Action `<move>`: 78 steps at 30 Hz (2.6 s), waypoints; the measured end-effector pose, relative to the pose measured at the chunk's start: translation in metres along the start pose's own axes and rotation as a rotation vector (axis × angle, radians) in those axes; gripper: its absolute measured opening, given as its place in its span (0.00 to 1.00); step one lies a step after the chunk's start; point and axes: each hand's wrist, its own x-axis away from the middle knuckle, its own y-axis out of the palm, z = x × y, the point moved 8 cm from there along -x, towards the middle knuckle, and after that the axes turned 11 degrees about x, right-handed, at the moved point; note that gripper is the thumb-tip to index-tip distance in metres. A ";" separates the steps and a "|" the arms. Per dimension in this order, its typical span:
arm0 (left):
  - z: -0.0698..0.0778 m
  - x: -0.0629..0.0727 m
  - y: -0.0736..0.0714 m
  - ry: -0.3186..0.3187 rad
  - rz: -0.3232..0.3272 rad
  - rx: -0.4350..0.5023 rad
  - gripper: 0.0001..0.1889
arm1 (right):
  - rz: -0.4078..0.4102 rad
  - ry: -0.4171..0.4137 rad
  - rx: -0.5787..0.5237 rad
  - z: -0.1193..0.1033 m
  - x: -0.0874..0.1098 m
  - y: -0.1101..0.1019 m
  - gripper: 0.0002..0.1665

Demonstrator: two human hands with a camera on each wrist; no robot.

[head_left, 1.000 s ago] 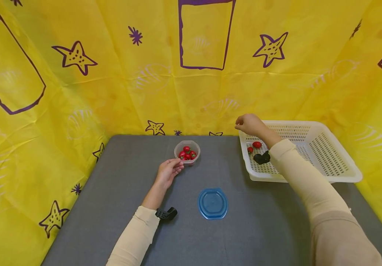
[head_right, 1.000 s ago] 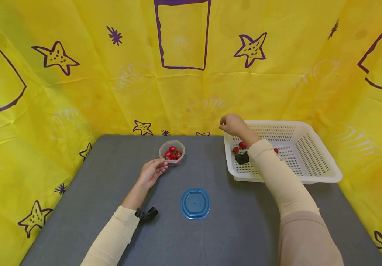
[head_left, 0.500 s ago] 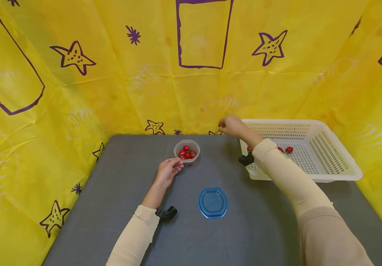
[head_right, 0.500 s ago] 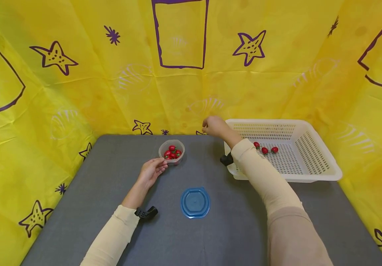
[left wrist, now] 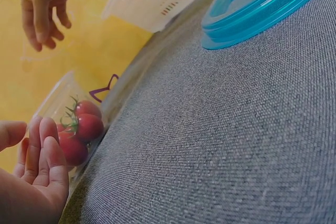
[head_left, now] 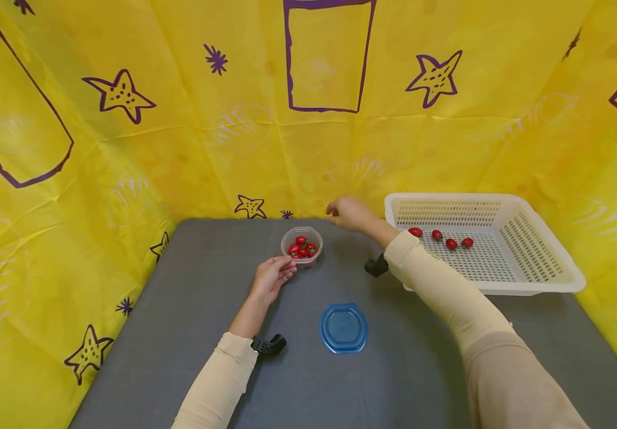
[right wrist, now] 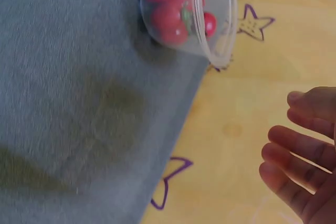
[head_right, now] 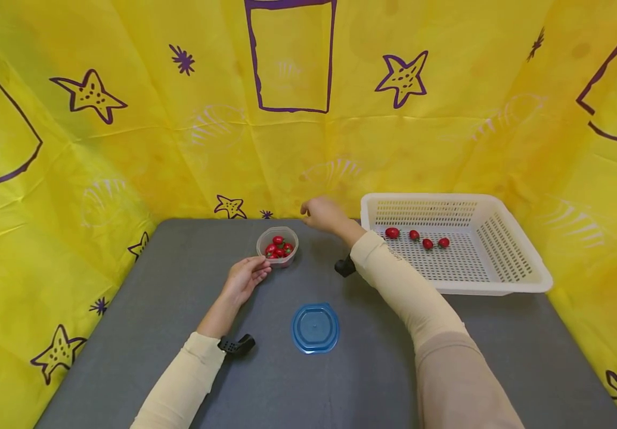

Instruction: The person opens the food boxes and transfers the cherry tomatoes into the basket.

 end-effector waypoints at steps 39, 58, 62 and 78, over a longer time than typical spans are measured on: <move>-0.002 -0.003 0.000 -0.011 -0.012 0.020 0.08 | -0.073 -0.047 0.129 -0.068 -0.031 0.079 0.15; 0.000 -0.004 0.002 -0.005 -0.019 0.026 0.06 | -0.127 0.010 0.207 -0.069 -0.033 0.090 0.10; -0.003 -0.002 0.001 -0.009 -0.011 0.022 0.06 | -0.152 0.005 0.177 -0.072 -0.031 0.095 0.08; -0.002 -0.001 -0.001 -0.014 0.001 0.031 0.04 | -0.150 -0.059 -0.041 -0.074 -0.034 0.090 0.12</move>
